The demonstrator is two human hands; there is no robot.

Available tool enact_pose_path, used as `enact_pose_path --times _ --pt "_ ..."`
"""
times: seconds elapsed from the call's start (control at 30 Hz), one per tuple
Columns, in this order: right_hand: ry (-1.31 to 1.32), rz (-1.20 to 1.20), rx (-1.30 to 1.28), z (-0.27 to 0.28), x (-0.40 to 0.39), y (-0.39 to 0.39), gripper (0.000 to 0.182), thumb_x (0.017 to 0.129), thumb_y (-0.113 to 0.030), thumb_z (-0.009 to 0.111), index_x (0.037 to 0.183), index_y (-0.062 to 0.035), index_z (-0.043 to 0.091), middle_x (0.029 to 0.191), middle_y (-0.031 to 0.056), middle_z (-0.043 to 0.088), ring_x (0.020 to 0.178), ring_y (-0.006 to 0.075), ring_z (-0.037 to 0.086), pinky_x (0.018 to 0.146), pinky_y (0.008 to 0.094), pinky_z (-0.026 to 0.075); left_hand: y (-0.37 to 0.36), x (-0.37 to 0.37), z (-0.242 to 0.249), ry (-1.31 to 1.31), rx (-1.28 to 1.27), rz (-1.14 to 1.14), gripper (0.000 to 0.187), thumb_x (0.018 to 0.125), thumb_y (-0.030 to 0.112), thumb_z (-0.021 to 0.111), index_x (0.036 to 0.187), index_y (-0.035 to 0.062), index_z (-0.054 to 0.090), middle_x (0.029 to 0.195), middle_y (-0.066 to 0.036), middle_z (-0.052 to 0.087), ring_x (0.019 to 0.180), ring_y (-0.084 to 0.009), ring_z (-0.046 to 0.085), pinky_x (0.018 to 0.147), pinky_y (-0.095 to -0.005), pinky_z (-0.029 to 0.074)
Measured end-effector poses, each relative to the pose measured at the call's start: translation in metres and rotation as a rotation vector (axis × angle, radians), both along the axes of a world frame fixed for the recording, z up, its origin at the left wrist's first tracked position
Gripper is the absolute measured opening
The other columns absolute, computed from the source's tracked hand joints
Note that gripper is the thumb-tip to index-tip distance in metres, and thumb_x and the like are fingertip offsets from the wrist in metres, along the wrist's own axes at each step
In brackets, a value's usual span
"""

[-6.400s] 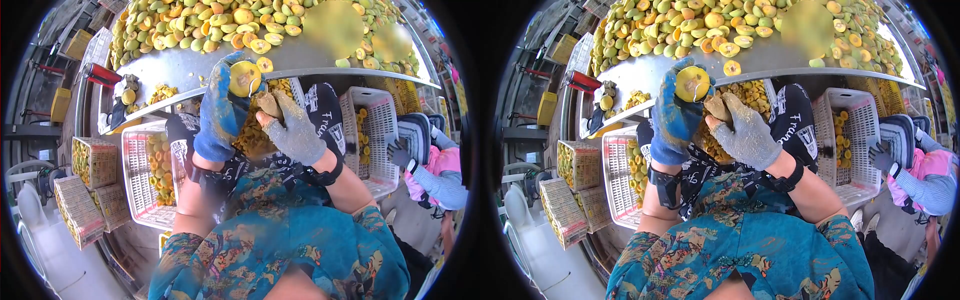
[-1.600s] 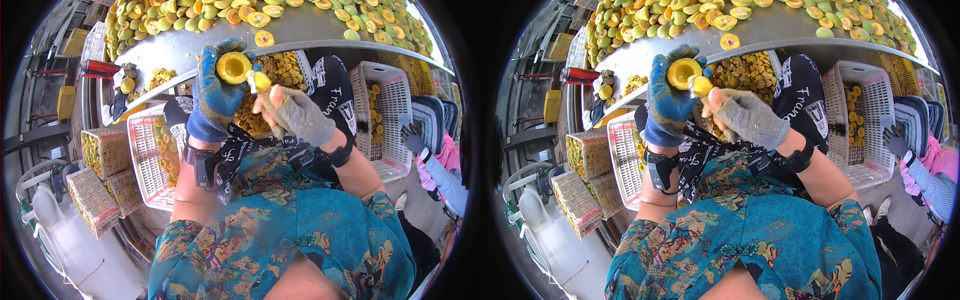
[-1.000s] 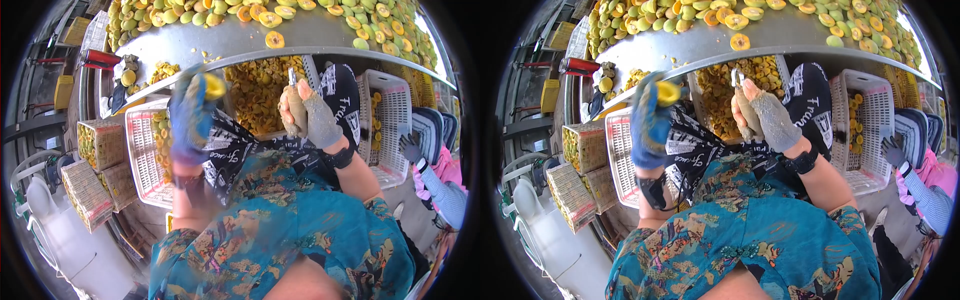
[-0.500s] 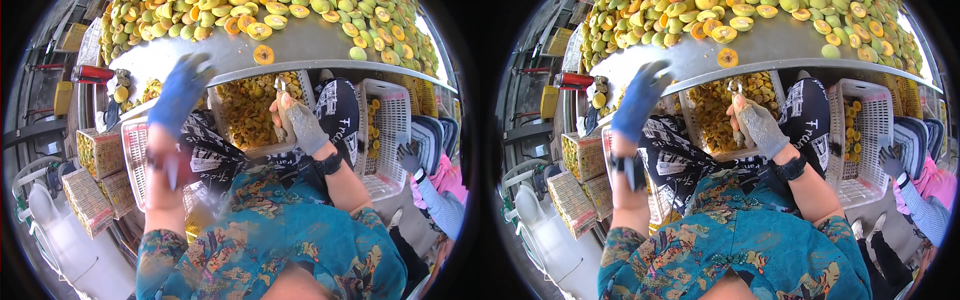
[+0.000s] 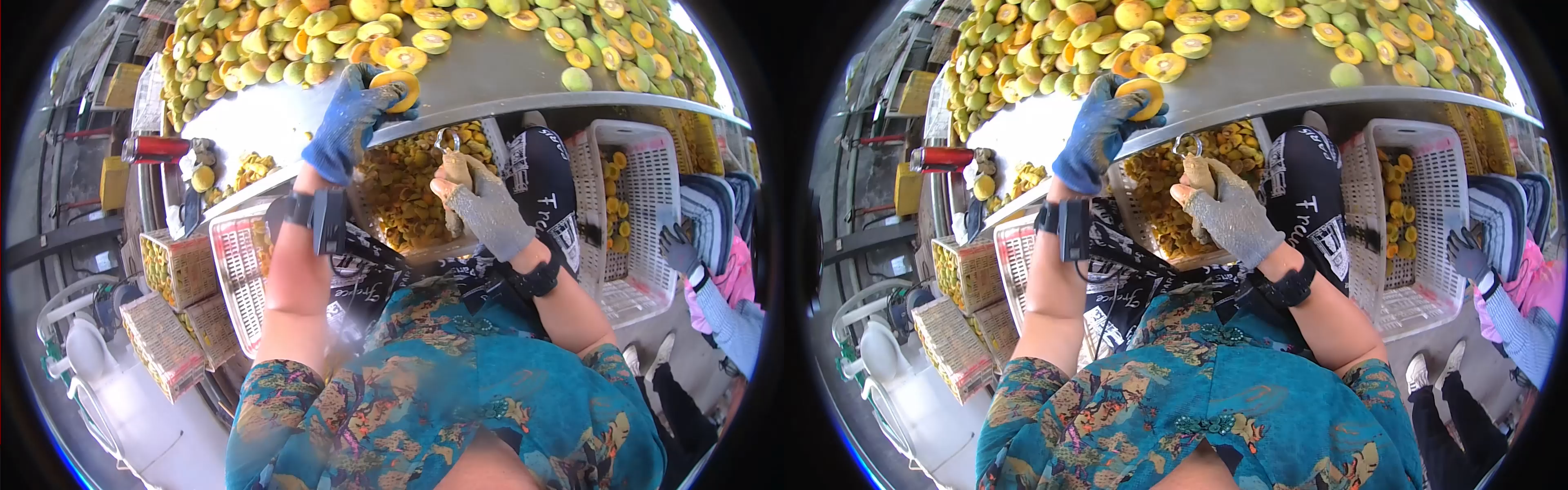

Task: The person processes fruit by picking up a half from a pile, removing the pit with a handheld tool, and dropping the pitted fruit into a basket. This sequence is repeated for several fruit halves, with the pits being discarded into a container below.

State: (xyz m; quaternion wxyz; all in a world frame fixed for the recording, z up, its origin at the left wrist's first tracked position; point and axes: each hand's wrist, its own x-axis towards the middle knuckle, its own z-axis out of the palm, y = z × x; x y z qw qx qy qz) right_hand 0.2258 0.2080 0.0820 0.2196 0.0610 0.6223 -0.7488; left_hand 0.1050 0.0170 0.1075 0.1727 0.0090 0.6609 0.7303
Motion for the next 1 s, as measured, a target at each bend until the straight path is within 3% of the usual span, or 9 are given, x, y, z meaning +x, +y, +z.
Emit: enact_pose_path --times 0.03,0.13,0.23,0.3,0.37,0.43,0.53,0.67,1.0 --pt "0.005 0.014 -0.009 0.003 0.0 -0.006 0.031 0.088 -0.03 0.066 0.101 -0.0033 0.059 0.079 0.0047 0.062 0.063 0.0132 0.059 0.059 0.0279 0.049 -0.003 0.014 0.011 -0.008 0.211 0.017 0.036 0.092 0.016 0.062 0.118 -0.0017 0.045 0.109 -0.018 0.058 0.093 -0.0301 0.066 0.082 -0.0418 0.057" --pt "0.423 0.035 0.276 0.018 0.007 -0.018 0.05 0.083 -0.031 0.068 0.119 0.0017 0.057 0.095 0.0231 0.066 0.086 0.0379 0.066 0.078 0.0421 0.051 -0.004 0.051 0.027 -0.073 0.462 0.179 0.042 0.096 0.031 0.056 0.123 -0.0005 0.05 0.109 -0.016 0.06 0.092 -0.0291 0.066 0.085 -0.0413 0.055" --pt "0.564 0.04 0.459 0.033 0.015 -0.028 0.051 0.083 -0.034 0.067 0.117 0.0038 0.057 0.094 0.0246 0.066 0.089 0.0404 0.065 0.077 0.0439 0.051 0.001 0.082 0.034 0.137 0.251 0.225 0.047 0.099 0.037 0.048 0.127 -0.0005 0.048 0.113 -0.015 0.059 0.094 -0.0275 0.065 0.087 -0.0407 0.054" --pt "0.586 0.045 0.454 0.039 0.02 -0.033 0.053 0.083 -0.035 0.067 0.115 0.0055 0.056 0.092 0.0254 0.066 0.088 0.0415 0.064 0.076 0.0453 0.051 0.003 0.102 0.043 -0.04 0.46 0.304 0.046 0.101 0.037 0.043 0.127 -0.0007 0.047 0.118 -0.014 0.058 0.098 -0.0248 0.063 0.088 -0.0394 0.054" --pt "0.622 0.025 0.458 0.051 0.027 -0.037 0.05 0.083 -0.034 0.067 0.113 0.0051 0.056 0.09 0.0247 0.066 0.084 0.0412 0.065 0.073 0.0449 0.051 0.003 0.119 0.051 0.49 -0.336 0.185 0.046 0.102 0.038 0.041 0.126 -0.0005 0.048 0.12 -0.014 0.056 0.102 -0.0226 0.061 0.089 -0.0384 0.053" --pt "0.658 0.021 0.466 0.052 0.032 -0.041 0.046 0.084 -0.032 0.066 0.111 0.0036 0.057 0.088 0.0239 0.065 0.082 0.0416 0.064 0.071 0.0455 0.051 0.001 0.129 0.052 0.492 -0.298 0.205 0.046 0.102 0.038 0.039 0.125 -0.001 0.049 0.12 -0.014 0.057 0.1 -0.0218 0.061 0.088 -0.0349 0.052" --pt "0.649 0.063 0.422 0.059 0.037 -0.046 0.036 0.084 -0.028 0.065 0.105 0.0004 0.057 0.084 0.0228 0.064 0.08 0.0421 0.064 0.069 0.0468 0.05 0.006 0.144 0.053 0.326 0.17 0.305 0.05 0.102 0.042 0.036 0.123 -0.0015 0.051 0.119 -0.012 0.058 0.102 -0.0197 0.058 0.092 -0.0319 0.047" --pt "0.634 0.096 0.41 0.071 0.05 -0.054 0.027 0.083 -0.024 0.064 0.1 -0.0038 0.057 0.081 0.0225 0.063 0.079 0.0428 0.062 0.066 0.048 0.048 0.009 0.162 0.06 0.317 0.144 0.399 0.058 0.102 0.05 0.03 0.119 0.0 0.055 0.112 -0.01 0.061 0.099 -0.0172 0.058 0.091 -0.0305 0.047" --pt "0.458 0.322 0.331 0.08 0.061 -0.063 0.035 0.079 -0.022 0.062 0.108 -0.0018 0.059 0.093 0.0235 0.065 0.09 0.0406 0.063 0.076 0.0455 0.05 0.003 0.18 0.072 0.383 -0.052 0.518 0.064 0.103 0.051 0.023 0.105 0.0009 0.062 0.096 -0.008 0.065 0.087 -0.0151 0.061 0.083 -0.0271 0.05"
